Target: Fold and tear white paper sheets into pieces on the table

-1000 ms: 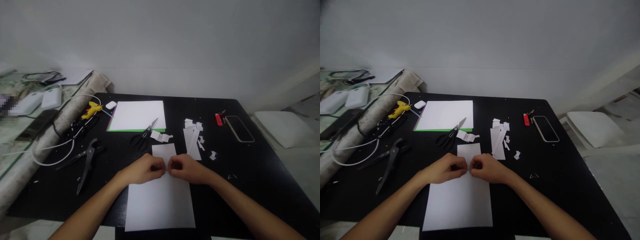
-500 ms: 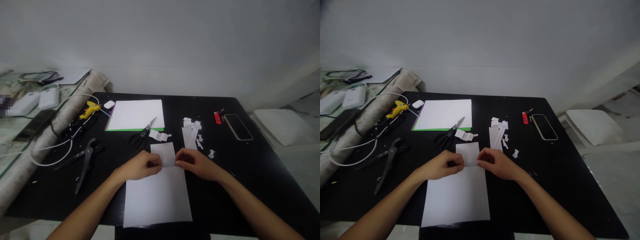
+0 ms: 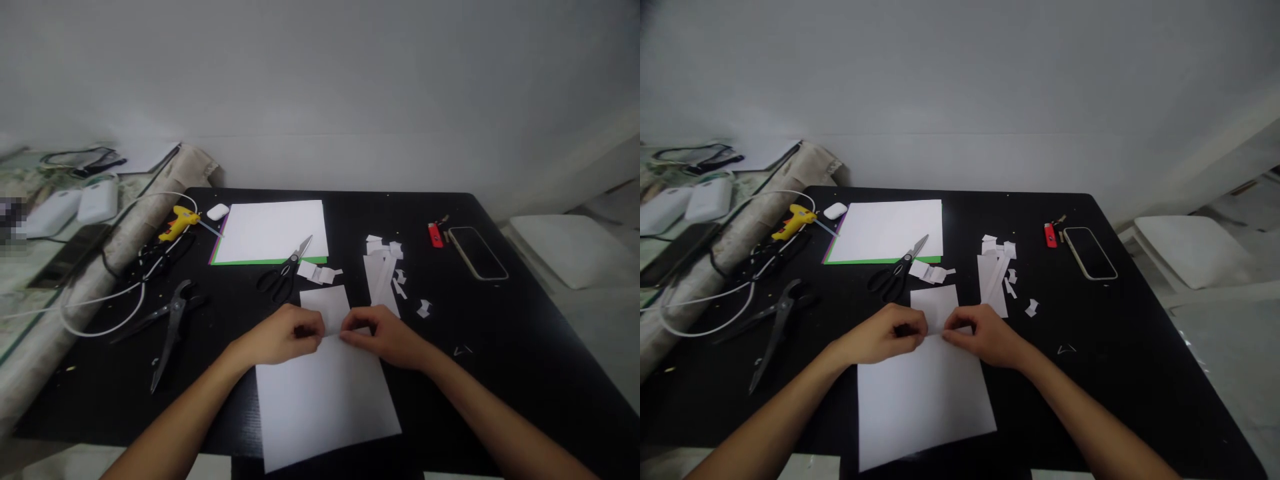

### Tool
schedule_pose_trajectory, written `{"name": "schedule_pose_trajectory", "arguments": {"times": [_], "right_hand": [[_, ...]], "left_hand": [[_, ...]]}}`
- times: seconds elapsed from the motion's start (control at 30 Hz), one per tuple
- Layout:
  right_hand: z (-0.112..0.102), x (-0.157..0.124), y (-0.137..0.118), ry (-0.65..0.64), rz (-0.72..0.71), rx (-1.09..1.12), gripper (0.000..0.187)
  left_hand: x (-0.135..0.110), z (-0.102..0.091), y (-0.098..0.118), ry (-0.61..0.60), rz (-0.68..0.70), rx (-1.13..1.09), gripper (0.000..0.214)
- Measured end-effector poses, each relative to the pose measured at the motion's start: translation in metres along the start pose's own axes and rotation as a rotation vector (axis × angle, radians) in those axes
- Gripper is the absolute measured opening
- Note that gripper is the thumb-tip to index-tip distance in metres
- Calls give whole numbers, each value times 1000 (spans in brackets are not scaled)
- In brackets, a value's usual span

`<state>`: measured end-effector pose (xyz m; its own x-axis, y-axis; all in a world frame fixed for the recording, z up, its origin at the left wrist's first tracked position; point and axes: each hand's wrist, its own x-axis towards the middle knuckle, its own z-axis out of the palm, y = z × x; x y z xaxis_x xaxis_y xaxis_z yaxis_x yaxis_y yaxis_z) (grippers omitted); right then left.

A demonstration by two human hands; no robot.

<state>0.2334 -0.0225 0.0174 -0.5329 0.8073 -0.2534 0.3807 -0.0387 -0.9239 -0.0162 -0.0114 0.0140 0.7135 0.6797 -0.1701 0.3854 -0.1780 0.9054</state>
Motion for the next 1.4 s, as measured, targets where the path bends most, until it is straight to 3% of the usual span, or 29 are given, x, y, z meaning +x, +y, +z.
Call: {"name": "schedule_pose_trajectory", "arguments": {"times": [0.23, 0.5, 0.67, 0.73, 0.83, 1.2, 1.3, 1.4], "right_hand": [[-50, -5, 11, 66, 61, -51, 23], [-57, -7, 13, 56, 86, -40, 23], [-50, -5, 13, 66, 70, -4, 24], [-44, -4, 15, 78, 53, 29, 24], [-35, -3, 18, 71, 30, 86, 25], [-10, 0, 14, 213, 4, 106, 22], [-10, 1, 14, 245, 19, 191, 34], [-18, 1, 15, 264, 70, 287, 47]], "left_hand": [[-10, -35, -6, -21, -98, -77, 8], [-22, -60, -7, 56, -161, -133, 7], [-14, -51, -11, 265, -61, -184, 14], [-9, -44, -12, 213, -43, -273, 19], [-5, -35, -11, 25, -81, -427, 30], [0, -7, -1, -191, -101, -292, 23], [0, -5, -2, -144, -125, -247, 28], [-1, -9, -2, 10, -159, -333, 29]]}}
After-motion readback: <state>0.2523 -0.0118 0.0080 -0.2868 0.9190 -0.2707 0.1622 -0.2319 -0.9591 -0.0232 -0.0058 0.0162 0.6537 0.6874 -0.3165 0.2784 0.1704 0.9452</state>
